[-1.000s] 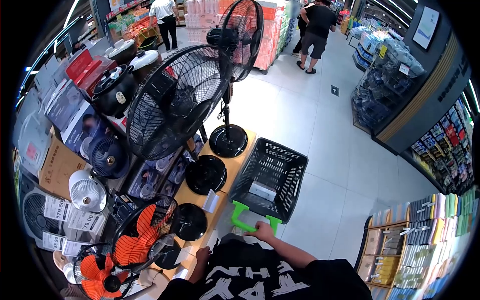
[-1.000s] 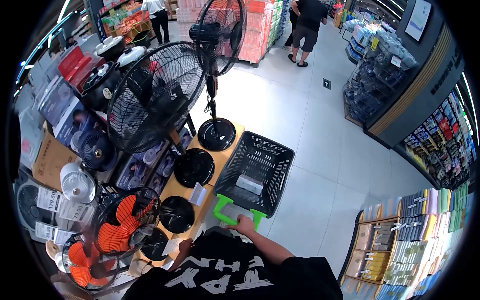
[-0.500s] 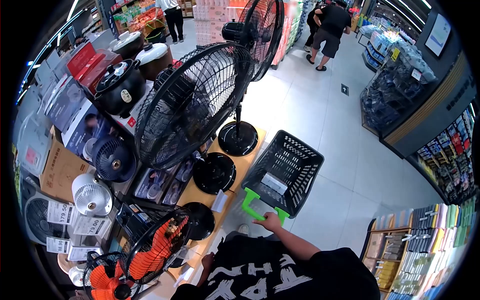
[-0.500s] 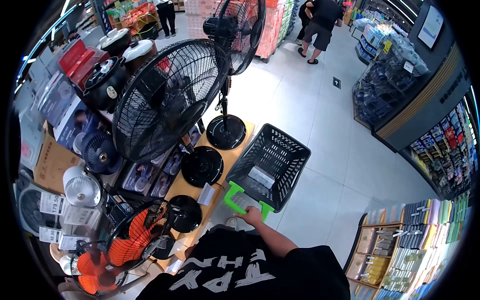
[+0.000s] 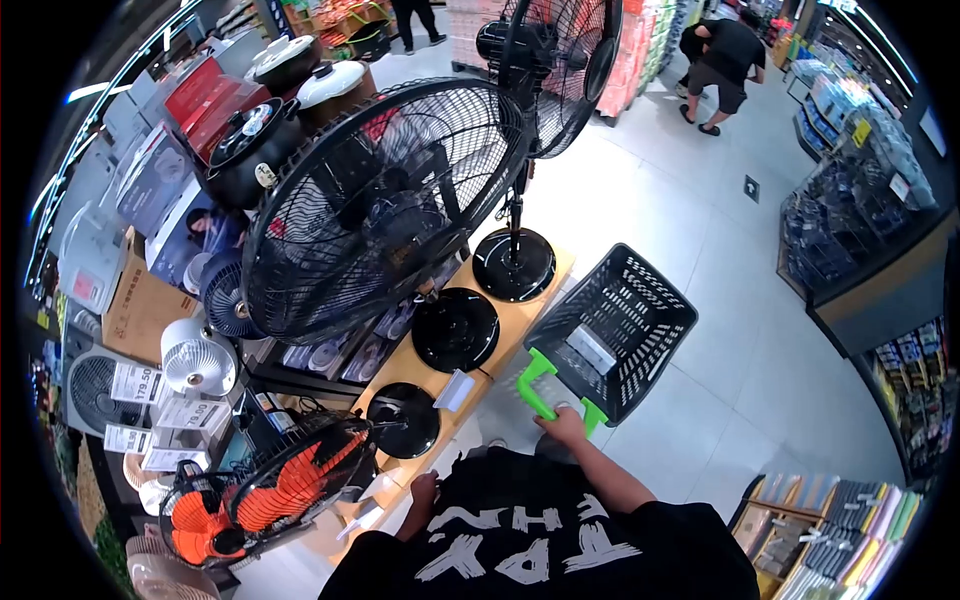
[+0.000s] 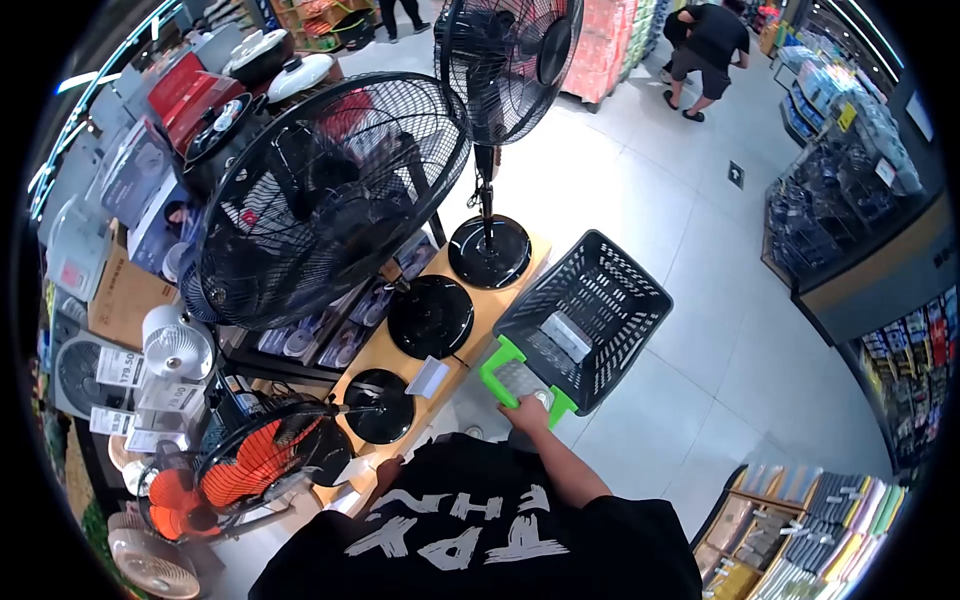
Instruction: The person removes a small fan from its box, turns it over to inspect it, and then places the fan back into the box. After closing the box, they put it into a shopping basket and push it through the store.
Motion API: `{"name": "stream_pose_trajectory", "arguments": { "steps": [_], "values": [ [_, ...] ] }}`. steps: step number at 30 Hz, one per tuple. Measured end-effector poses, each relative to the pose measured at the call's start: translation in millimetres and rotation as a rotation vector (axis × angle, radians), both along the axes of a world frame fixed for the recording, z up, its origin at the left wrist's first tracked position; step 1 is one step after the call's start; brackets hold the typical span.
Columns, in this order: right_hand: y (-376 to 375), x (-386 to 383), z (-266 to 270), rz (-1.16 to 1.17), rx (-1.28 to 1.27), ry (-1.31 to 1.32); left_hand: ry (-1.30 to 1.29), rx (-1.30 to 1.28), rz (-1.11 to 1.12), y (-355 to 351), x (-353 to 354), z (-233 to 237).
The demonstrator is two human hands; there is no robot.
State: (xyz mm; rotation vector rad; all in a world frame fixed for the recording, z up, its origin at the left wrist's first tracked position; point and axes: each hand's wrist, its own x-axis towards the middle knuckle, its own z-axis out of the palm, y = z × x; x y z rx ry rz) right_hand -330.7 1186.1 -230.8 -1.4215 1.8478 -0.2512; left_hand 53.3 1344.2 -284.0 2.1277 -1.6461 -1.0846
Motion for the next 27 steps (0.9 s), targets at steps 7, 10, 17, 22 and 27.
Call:
{"name": "stream_pose_trajectory", "arguments": {
  "steps": [7, 10, 17, 22, 27],
  "values": [
    [-27, -85, -30, 0.040, 0.244, 0.053, 0.455, 0.217, 0.742, -63, -92, 0],
    [-31, -126, -23, 0.096, 0.274, 0.121, 0.567, 0.223, 0.896, -97, -131, 15],
    [-25, -216, -49, 0.098, 0.294, 0.174, 0.505, 0.270, 0.763, -153, -170, -10],
    [-25, -263, -50, 0.104, 0.325, 0.244, 0.425, 0.282, 0.713, -198, -221, 24],
    [-19, -309, -78, 0.016, 0.193, 0.381, 0.347, 0.351, 0.598, -238, -244, -10]
  ]
}}
